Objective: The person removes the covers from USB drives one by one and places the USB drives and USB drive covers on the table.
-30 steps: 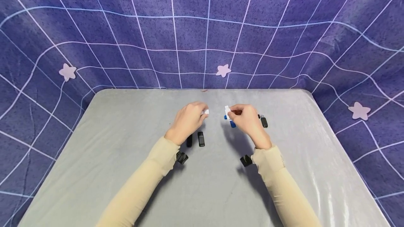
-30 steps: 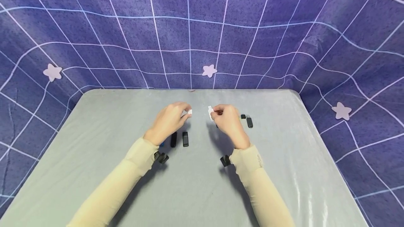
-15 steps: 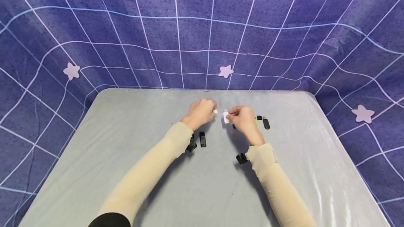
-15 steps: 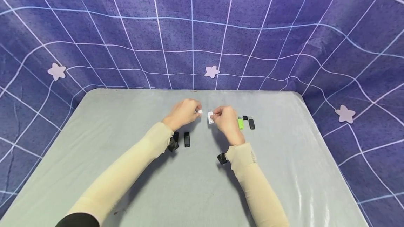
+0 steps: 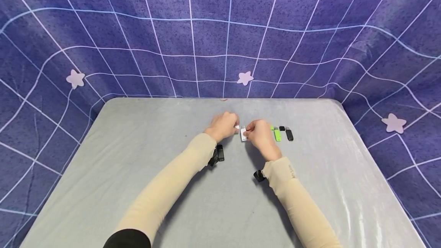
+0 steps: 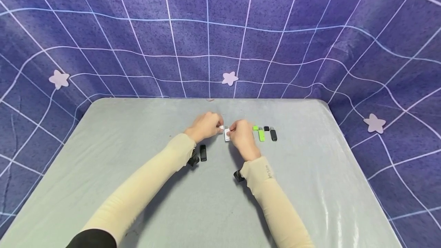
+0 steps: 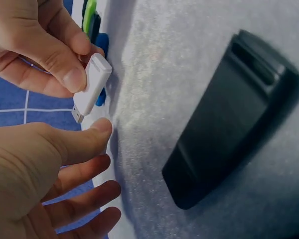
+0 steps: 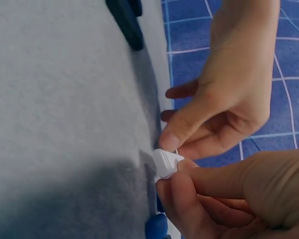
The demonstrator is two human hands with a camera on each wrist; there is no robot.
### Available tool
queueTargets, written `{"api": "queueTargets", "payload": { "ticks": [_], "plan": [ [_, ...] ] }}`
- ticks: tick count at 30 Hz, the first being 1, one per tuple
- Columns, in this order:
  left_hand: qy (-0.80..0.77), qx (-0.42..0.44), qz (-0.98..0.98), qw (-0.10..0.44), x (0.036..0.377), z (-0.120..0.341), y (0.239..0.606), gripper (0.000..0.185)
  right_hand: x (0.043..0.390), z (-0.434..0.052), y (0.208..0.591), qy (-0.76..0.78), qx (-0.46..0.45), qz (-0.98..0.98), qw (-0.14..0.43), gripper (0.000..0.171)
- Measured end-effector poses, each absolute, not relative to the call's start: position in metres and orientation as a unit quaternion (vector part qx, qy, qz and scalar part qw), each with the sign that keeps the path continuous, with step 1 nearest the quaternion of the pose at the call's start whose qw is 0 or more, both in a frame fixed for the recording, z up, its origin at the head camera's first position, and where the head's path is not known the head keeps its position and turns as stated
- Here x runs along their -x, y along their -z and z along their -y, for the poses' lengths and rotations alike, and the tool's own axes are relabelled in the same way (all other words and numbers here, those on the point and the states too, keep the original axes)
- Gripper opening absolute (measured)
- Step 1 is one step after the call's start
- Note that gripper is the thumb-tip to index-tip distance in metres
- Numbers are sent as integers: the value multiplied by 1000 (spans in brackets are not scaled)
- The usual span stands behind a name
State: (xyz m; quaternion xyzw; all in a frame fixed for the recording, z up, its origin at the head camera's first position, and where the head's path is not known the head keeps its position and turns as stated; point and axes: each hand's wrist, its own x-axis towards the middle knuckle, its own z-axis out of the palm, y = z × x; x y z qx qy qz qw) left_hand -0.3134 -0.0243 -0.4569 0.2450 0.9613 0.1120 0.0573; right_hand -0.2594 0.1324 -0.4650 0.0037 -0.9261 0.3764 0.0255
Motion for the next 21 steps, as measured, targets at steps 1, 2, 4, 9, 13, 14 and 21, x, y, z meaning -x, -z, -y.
{"api": "queueTargets", "payload": {
  "ticks": [1,2,4,9,13,14,21],
  "plan": [
    [-110,-245,-962,58,314,24,458,13,259,-131,466,-371,-7,928,26,5],
    [-108,-244,-962,59,314,23,459,13,259,-130,467,-364,-10,931,29,5],
    [-108,-243,-962,61,315,23,460,13,259,-128,469,-347,-14,937,35,5],
    [-109,-252,-959,65,318,25,463,15,258,-123,471,-333,-1,942,40,4],
    [-113,-262,-956,64,318,27,464,15,256,-122,471,-334,5,942,36,8],
    [-115,-264,-955,64,318,27,464,16,256,-122,472,-332,7,942,36,8],
    [-130,-278,-949,66,317,28,465,18,255,-124,474,-326,10,945,39,4]
  ]
}}
